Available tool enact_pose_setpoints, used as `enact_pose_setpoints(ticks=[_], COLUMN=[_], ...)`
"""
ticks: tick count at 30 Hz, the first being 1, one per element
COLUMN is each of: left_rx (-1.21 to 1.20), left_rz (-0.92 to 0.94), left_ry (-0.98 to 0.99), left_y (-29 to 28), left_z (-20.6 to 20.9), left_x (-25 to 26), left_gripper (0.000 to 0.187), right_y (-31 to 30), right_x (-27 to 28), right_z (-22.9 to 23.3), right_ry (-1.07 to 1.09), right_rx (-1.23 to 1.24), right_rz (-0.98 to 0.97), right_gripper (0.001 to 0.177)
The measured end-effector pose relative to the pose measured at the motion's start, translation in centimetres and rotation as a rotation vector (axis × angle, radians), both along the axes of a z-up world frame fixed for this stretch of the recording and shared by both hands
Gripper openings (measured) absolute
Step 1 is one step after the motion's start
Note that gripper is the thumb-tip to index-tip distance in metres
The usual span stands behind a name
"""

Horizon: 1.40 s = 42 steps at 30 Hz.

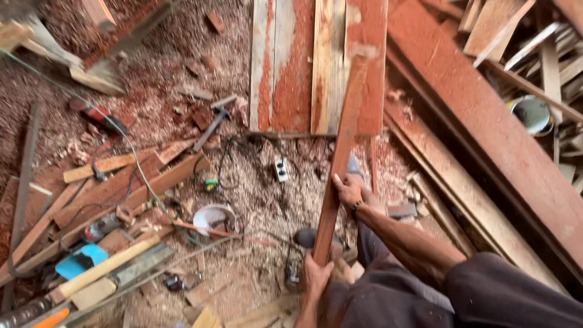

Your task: The person positions a piece of lumber on a wooden surface and uses a handsaw to cut it into smaller sections.

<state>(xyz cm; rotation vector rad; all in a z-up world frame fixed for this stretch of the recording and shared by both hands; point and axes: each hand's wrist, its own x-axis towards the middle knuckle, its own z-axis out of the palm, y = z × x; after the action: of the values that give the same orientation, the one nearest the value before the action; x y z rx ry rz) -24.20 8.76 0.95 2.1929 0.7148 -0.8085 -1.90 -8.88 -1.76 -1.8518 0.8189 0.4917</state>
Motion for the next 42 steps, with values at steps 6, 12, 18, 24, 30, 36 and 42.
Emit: enact_pose_setpoints(ticks=[6, 12, 18, 24, 30, 36, 42], left_rx=[-0.049, -0.111, -0.096, -0.08, -0.136, -0.21, -0.157], left_rz=[0.008, 0.028, 0.06, 0.06, 0.1, 0.171, 0.106], left_ry=[0.19, 0.112, -0.036, 0.137, 0.011, 0.018, -0.009], left_y=[-1.3, -3.0, -3.5, -3.5, -4.6, -5.2, -5.7], left_z=[-0.1, -2.0, -2.0, -4.9, -2.3, -1.7, -0.5], left_x=[-0.8, -0.1, -0.3, -0.3, 4.9, 7.6, 11.4], left_gripper=[0.05, 0.048, 0.046, 0.049, 0.042, 0.041, 0.043], right_y=[1.8, 2.1, 1.4, 0.9, 0.0, -0.8, -2.3], right_x=[-1.5, 1.2, 1.4, 2.7, 7.3, 9.9, 13.2], right_z=[0.8, 4.7, 3.3, 2.4, 1.7, -0.8, -3.1], right_ry=[-0.068, -0.123, -0.192, -0.108, -0.134, -0.232, -0.351], right_rx=[0.016, -0.272, -0.267, -0.274, -0.314, -0.393, -0.4], right_rz=[0.089, 0.235, 0.16, 0.268, 0.31, 0.272, 0.259], right_gripper=[0.041, 0.068, 0.06, 0.065, 0.053, 0.036, 0.037])
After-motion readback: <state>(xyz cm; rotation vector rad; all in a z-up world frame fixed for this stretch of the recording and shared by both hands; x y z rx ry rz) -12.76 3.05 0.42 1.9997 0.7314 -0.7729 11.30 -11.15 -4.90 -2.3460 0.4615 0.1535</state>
